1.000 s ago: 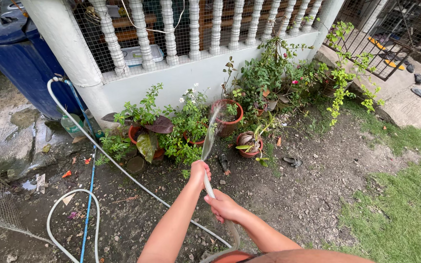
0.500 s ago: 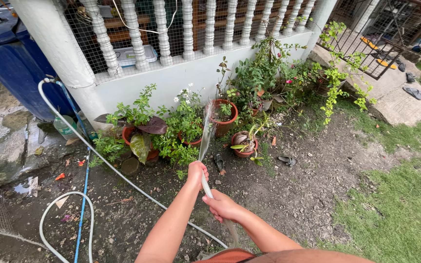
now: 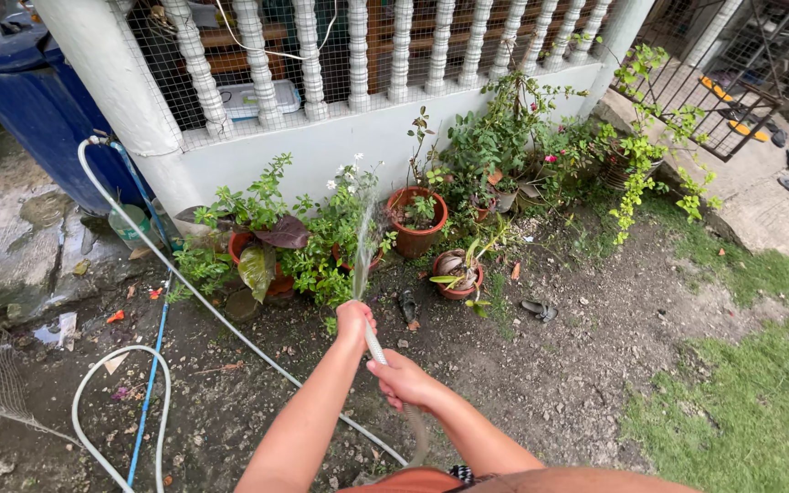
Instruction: The person uses a hose to water various potted plants and garden beds in an outdoor area, directing the water stream at the soil and moving between different groups of pots.
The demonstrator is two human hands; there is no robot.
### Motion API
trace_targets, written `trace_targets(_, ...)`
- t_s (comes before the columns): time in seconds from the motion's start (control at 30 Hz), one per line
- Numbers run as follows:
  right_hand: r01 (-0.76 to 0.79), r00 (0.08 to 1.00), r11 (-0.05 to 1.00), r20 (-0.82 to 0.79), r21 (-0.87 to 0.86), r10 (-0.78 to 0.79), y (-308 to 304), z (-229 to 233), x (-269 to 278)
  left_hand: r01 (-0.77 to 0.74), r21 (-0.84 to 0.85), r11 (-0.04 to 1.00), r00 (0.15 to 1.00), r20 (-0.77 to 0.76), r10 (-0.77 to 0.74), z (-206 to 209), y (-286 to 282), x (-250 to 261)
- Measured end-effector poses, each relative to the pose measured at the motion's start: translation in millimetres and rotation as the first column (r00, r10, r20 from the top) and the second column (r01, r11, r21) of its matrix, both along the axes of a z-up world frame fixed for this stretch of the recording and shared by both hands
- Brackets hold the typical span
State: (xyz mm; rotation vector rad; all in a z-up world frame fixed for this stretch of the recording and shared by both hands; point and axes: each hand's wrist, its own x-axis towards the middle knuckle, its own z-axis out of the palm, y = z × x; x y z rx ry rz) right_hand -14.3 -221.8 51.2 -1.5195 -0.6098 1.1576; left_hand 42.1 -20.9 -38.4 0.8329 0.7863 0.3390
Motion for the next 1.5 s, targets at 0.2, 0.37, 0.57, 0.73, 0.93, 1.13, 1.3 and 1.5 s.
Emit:
trace_targets(0.2,-0.109,0.994,0.994,-0.026,0.018,0.109,-7.2,-7.7,35.9,-0.154,0.047,0.987,0.988,0.034,0.152,-11.1,2.9,16.7)
trace_targets(0.37,-0.197,0.979,0.979,-0.051,0.051,0.200,-27.0,-15.2,74.0,-0.244,0.064,0.968,0.970,0.009,0.244,-9.1,-18.1,36.0)
trace_targets(0.57,-0.201,0.974,0.975,-0.084,0.092,0.209,-60.3,-26.0,113.2,-0.250,0.161,0.955,0.963,-0.062,0.262,-8.6,-50.0,76.6)
trace_targets(0.73,-0.174,0.973,0.975,-0.125,0.140,0.192,-78.2,-32.3,142.6,-0.159,0.205,0.966,0.978,-0.100,0.182,-7.6,-62.9,107.9)
trace_targets(0.93,-0.173,0.976,0.976,-0.112,0.135,0.188,-94.2,-26.2,168.0,-0.232,0.247,0.941,0.951,-0.147,0.273,-21.2,-69.4,139.5)
trace_targets(1.13,-0.162,0.971,0.970,-0.146,0.183,0.190,-96.3,-22.2,175.3,-0.230,0.302,0.925,0.954,-0.115,0.275,-20.2,-67.5,145.6)
trace_targets(1.3,-0.193,0.966,0.955,-0.127,0.224,0.225,-92.6,-13.4,172.5,-0.239,0.345,0.908,0.956,-0.081,0.282,5.9,-67.2,137.6)
trace_targets(1.5,-0.212,0.962,0.955,-0.126,0.207,0.241,-93.6,2.1,168.6,-0.310,0.246,0.918,0.939,-0.074,0.336,25.4,-70.4,129.6)
